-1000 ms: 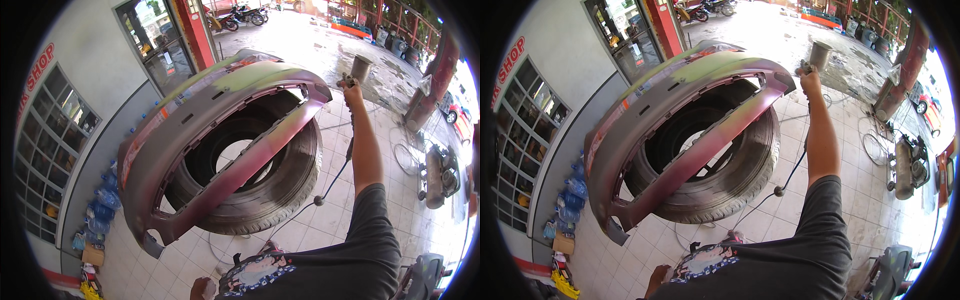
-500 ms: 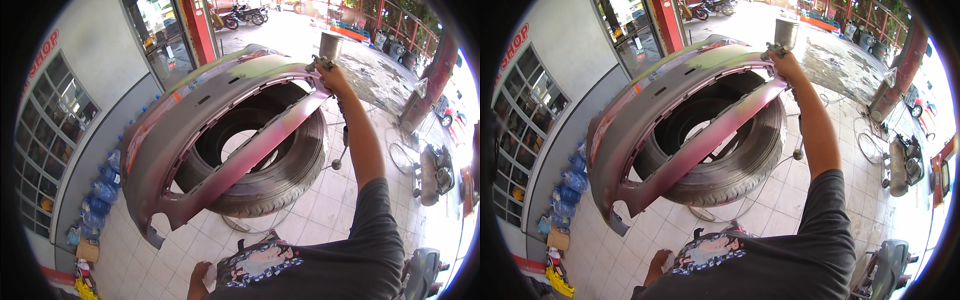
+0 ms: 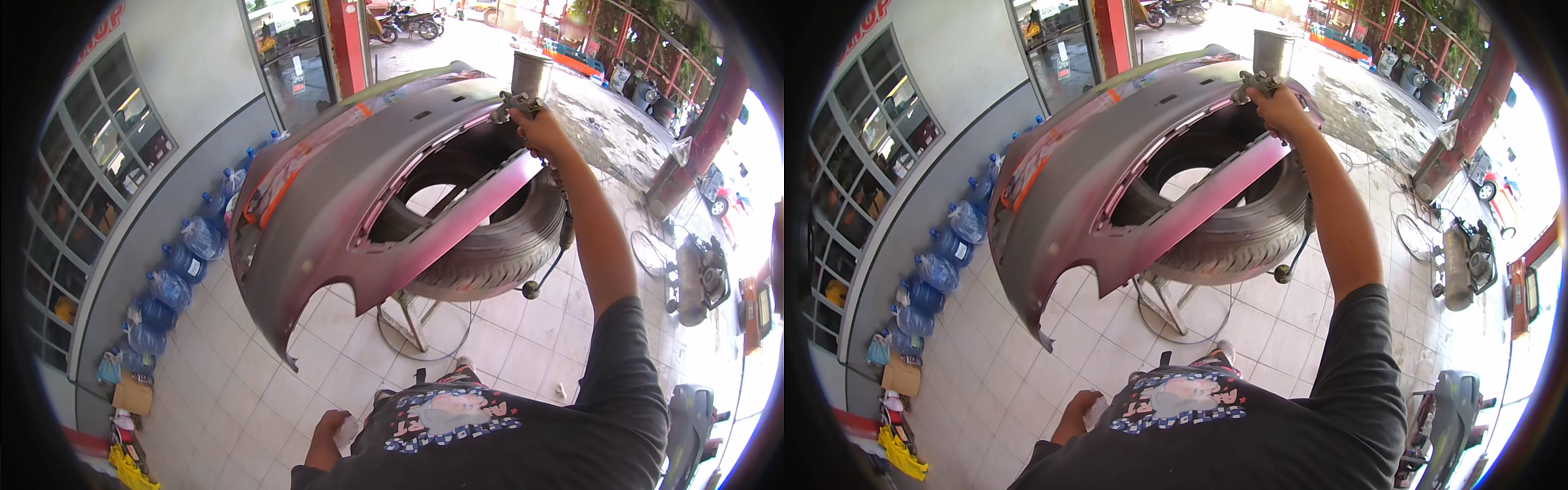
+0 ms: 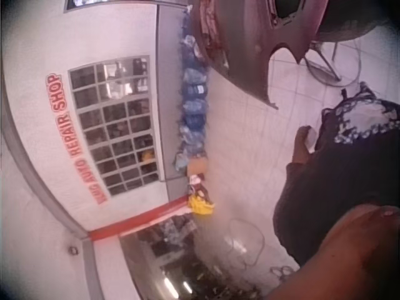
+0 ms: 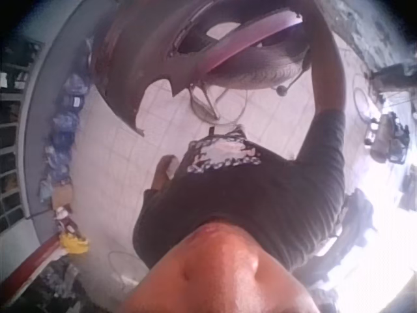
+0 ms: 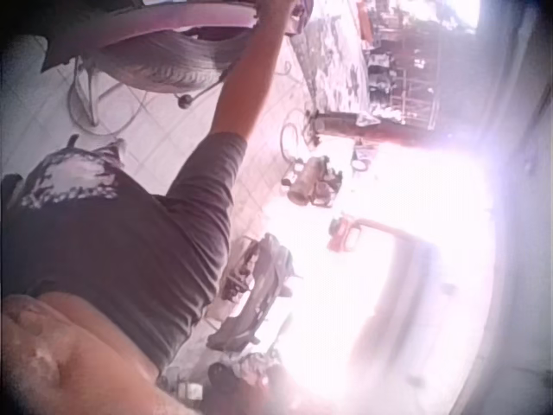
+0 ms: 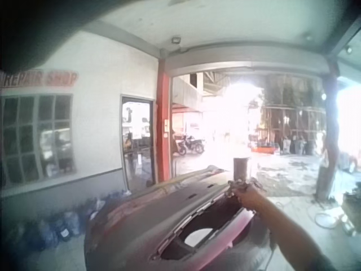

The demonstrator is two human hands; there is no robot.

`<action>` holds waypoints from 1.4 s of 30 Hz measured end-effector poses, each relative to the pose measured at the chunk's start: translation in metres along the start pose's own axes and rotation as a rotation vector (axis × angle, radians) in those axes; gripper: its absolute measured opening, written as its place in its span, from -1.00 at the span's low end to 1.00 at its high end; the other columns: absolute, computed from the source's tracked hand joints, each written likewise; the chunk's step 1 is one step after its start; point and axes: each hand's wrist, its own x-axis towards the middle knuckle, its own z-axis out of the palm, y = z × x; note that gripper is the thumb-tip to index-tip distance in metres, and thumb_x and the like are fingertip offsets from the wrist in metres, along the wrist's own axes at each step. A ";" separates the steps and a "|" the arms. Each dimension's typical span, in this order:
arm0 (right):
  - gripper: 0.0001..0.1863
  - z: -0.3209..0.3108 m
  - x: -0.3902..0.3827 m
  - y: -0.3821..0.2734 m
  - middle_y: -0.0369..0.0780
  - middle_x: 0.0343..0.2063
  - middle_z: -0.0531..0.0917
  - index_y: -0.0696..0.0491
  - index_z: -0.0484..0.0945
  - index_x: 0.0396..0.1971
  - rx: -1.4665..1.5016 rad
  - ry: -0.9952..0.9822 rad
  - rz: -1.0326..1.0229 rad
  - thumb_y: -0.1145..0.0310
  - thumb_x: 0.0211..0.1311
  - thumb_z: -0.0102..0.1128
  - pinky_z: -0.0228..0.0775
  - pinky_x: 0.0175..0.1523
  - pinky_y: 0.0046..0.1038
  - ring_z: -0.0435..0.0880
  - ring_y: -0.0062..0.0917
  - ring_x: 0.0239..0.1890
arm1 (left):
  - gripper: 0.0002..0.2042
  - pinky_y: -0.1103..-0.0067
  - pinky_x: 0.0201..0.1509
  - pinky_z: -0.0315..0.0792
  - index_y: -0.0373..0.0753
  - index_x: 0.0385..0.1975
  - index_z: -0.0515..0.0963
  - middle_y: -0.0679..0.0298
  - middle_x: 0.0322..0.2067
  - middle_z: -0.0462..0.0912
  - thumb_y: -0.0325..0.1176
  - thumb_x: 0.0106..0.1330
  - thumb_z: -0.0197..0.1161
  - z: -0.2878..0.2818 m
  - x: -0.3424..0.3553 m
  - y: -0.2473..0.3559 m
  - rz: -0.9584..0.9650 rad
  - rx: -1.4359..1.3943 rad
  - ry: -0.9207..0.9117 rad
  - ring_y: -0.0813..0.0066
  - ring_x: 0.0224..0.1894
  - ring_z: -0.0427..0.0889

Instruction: The person uses a spray gun to apply paint to a car bumper mounted on a stand. They move around the bumper, spraying different sections to cover the surface with a maroon finish.

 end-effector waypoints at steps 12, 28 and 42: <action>-0.64 0.089 -0.181 -0.056 -0.37 -0.54 0.47 0.08 0.48 -0.11 0.005 -0.104 0.032 0.08 0.42 0.27 0.26 -0.65 -0.57 0.37 -0.73 -0.69 | -0.55 0.22 0.03 0.55 -0.31 0.02 0.67 0.03 -0.02 0.72 -0.07 0.28 0.33 -0.052 -0.004 -0.100 -0.046 0.052 -0.082 0.12 -0.05 0.71; -0.72 0.188 -0.332 -0.078 -0.36 -0.37 0.62 0.11 0.49 0.05 0.316 -0.546 -0.230 0.40 0.42 0.23 0.42 -0.16 -0.53 0.52 -0.71 -0.31 | -0.55 0.19 -0.03 0.58 -0.30 -0.01 0.68 0.01 -0.13 0.74 -0.08 0.24 0.32 -0.042 0.050 -0.085 0.159 0.135 -0.114 0.11 -0.10 0.73; -0.60 0.124 -0.236 -0.069 -0.41 -0.51 0.50 0.02 0.51 0.17 0.188 -0.274 -0.045 0.24 0.42 0.28 0.26 -0.49 -0.59 0.38 -0.74 -0.55 | -0.53 0.21 0.00 0.57 -0.31 0.00 0.67 0.08 -0.09 0.75 -0.03 0.29 0.32 -0.025 0.024 -0.087 0.011 0.145 -0.119 0.13 -0.10 0.74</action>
